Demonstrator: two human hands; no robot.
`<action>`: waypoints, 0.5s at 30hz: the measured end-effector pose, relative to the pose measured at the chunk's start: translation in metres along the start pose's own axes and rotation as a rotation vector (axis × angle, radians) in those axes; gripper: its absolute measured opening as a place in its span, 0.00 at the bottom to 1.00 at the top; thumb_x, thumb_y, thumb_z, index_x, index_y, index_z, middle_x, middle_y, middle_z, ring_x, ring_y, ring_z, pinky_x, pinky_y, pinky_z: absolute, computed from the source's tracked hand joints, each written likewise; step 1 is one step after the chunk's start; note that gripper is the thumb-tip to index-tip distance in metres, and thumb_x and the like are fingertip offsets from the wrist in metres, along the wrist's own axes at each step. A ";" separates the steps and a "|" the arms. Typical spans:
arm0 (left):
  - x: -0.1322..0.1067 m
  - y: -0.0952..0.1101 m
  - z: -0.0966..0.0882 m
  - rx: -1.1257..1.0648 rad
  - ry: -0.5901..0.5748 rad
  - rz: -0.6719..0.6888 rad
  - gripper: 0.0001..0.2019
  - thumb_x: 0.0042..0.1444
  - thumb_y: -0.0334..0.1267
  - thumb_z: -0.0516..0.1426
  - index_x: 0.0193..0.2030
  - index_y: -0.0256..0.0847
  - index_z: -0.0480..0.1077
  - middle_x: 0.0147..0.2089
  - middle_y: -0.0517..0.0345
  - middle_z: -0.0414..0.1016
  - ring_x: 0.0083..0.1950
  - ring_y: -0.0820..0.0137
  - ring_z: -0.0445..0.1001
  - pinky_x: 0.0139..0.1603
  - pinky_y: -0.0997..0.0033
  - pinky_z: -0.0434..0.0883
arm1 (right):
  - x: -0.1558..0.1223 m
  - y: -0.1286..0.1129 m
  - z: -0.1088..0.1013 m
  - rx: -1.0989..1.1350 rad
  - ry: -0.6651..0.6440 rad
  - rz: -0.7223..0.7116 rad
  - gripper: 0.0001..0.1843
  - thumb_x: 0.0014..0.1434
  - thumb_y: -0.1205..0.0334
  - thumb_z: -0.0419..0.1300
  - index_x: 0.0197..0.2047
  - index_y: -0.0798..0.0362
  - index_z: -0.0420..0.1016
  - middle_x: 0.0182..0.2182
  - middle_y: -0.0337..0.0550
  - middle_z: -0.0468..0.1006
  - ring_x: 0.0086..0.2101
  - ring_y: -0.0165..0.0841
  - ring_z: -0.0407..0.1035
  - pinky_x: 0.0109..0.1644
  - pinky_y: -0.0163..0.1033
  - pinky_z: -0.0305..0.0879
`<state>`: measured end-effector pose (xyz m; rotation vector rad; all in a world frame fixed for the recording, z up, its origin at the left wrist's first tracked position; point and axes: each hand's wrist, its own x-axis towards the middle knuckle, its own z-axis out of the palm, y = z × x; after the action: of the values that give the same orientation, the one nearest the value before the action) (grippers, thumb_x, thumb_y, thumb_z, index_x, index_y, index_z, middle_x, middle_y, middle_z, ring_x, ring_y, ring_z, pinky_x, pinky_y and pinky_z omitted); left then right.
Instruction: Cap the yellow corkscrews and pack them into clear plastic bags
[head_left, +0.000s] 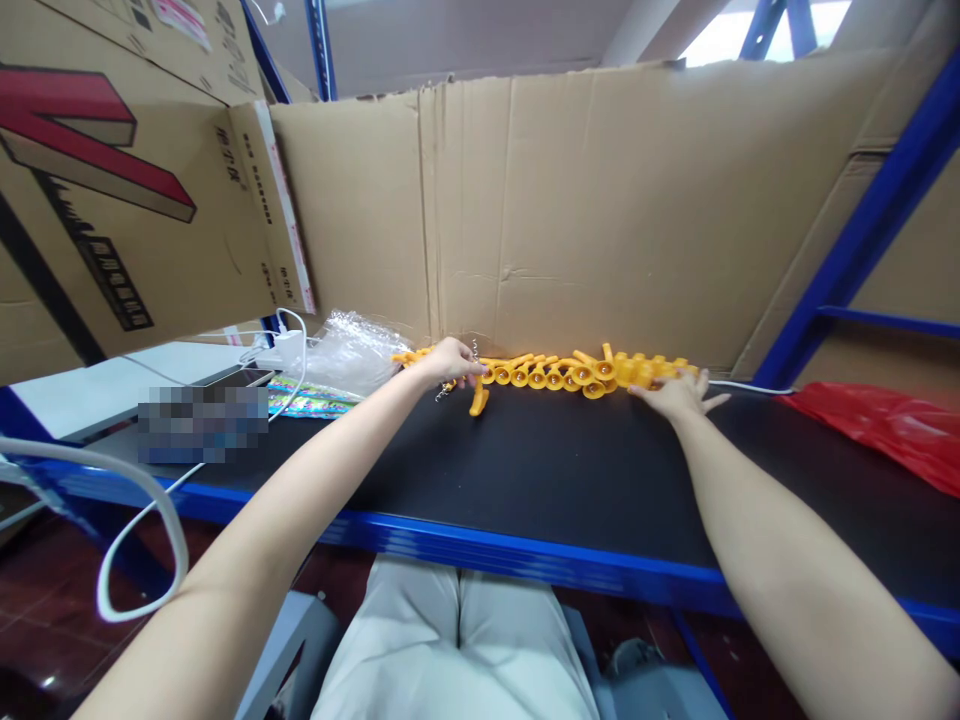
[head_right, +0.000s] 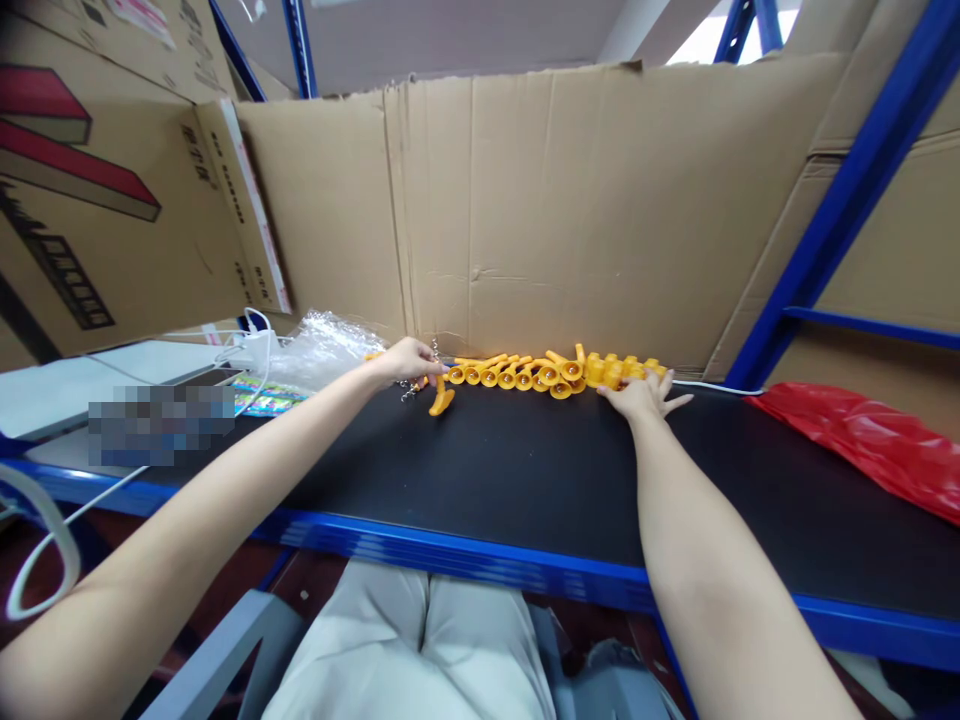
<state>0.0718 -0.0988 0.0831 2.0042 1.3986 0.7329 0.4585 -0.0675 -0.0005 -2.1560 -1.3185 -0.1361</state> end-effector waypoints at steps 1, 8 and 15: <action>0.001 -0.001 0.005 -0.007 -0.007 0.008 0.12 0.47 0.41 0.61 0.24 0.33 0.70 0.22 0.57 0.72 0.18 0.79 0.64 0.21 0.76 0.62 | 0.000 0.001 0.001 0.004 -0.002 0.011 0.19 0.46 0.52 0.63 0.40 0.55 0.76 0.62 0.57 0.51 0.61 0.52 0.31 0.56 0.60 0.36; 0.000 -0.011 0.034 -0.002 0.009 0.007 0.15 0.44 0.45 0.62 0.24 0.34 0.66 0.21 0.59 0.69 0.20 0.77 0.64 0.21 0.75 0.61 | -0.001 -0.001 -0.002 0.055 0.096 0.034 0.15 0.43 0.54 0.64 0.33 0.54 0.74 0.56 0.58 0.58 0.59 0.51 0.39 0.55 0.58 0.43; -0.006 -0.015 0.048 0.197 0.198 0.178 0.13 0.50 0.46 0.57 0.31 0.35 0.68 0.32 0.54 0.73 0.35 0.67 0.72 0.37 0.70 0.67 | -0.003 -0.025 -0.020 0.214 0.402 -0.029 0.14 0.44 0.56 0.59 0.34 0.53 0.65 0.39 0.49 0.71 0.47 0.45 0.62 0.53 0.57 0.51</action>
<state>0.0951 -0.1074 0.0391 2.2839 1.4655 0.9247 0.4403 -0.0729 0.0254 -1.8124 -1.0779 -0.3997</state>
